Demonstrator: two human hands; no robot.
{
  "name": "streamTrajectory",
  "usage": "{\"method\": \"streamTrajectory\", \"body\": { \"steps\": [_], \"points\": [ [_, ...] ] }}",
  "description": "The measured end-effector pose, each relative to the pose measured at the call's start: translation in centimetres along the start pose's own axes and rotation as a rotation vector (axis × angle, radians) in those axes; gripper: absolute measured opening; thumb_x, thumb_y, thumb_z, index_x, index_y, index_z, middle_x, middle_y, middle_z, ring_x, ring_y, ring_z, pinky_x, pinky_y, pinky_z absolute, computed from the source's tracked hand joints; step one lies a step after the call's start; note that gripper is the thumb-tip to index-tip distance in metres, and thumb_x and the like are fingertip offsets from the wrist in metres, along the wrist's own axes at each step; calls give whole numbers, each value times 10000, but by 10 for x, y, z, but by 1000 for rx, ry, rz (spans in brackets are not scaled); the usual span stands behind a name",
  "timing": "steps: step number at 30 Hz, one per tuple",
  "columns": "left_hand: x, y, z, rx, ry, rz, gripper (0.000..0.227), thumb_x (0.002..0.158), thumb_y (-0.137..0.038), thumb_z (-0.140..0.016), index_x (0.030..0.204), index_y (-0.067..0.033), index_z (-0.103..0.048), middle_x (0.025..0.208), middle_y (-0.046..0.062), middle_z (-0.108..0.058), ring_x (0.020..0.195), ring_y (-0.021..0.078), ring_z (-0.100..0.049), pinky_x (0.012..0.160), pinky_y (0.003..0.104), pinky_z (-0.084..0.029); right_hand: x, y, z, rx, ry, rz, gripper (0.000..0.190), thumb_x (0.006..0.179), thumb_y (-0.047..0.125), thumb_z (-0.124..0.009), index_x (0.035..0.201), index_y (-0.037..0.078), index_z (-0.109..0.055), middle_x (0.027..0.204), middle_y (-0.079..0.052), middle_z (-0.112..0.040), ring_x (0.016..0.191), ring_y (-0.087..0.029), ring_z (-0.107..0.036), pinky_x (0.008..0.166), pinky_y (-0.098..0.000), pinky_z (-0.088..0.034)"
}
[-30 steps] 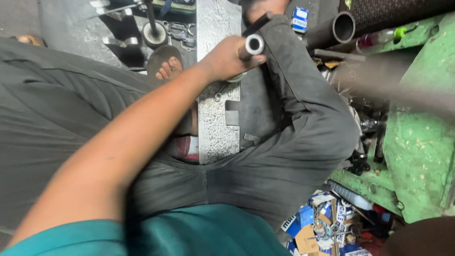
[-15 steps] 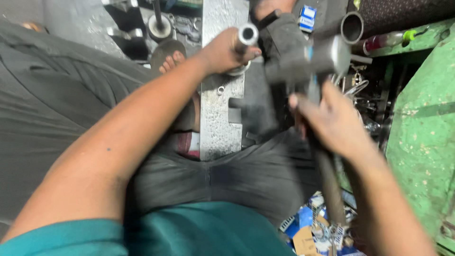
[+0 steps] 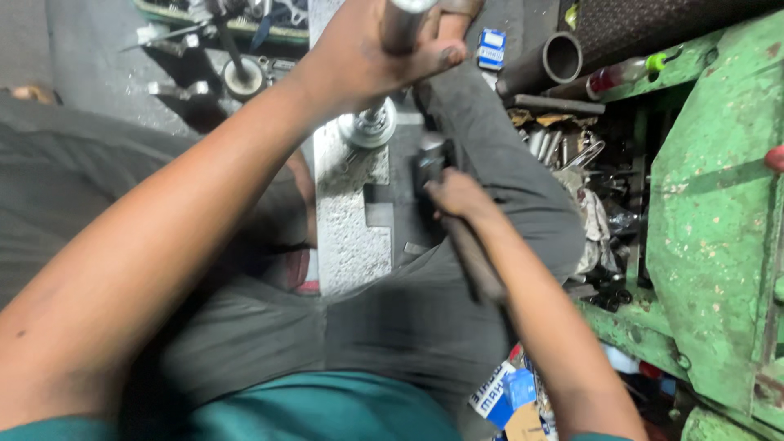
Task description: The person sits on the floor and uses a hammer to tap a cylindrical metal component onto a shaft. They then open a small blue box to retrieve a bearing and use a metal pipe and hammer to press the bearing into place on the shaft.
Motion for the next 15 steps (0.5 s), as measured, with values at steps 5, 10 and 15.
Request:
{"method": "streamTrajectory", "body": {
  "steps": [5, 10, 15],
  "points": [
    [0, -26, -10, 155, 104, -87, 422, 1071, -258, -805, 808, -50, -548, 691, 27, -483, 619, 127, -493, 623, 326, -403, -21, 22, 16, -183, -228, 117, 366, 950, 371, -668, 1157, 69, -673, 886, -173, -759, 823, -346, -732, 710, -456, -557],
    [14, -24, -50, -19, 252, 152, 379, 962, -263, -789, 727, -72, -561, 632, 11, -568, 590, 135, -549, 561, 319, -429, -144, -37, 120, 333, -1007, 256, 250, 1009, 249, -649, 1210, 109, -695, 830, -85, -699, 688, -201, -653, 629, -339, -522],
    [71, -36, -129, -8, 387, -125, 277, 990, -214, -815, 848, -66, -627, 732, 5, -582, 682, 102, -564, 643, 302, -458, -121, -173, 118, -68, -1291, -90, 459, 867, 374, -787, 1285, 196, -721, 1200, -212, -662, 1000, -365, -586, 790, -497, -516]
  ]
}}
Point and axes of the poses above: each hand's wrist, its own x-axis towards the middle knuckle, its own z-axis out of the back of the hand, y = z × x, the point moved 6 cm from there along x, towards the middle knuckle
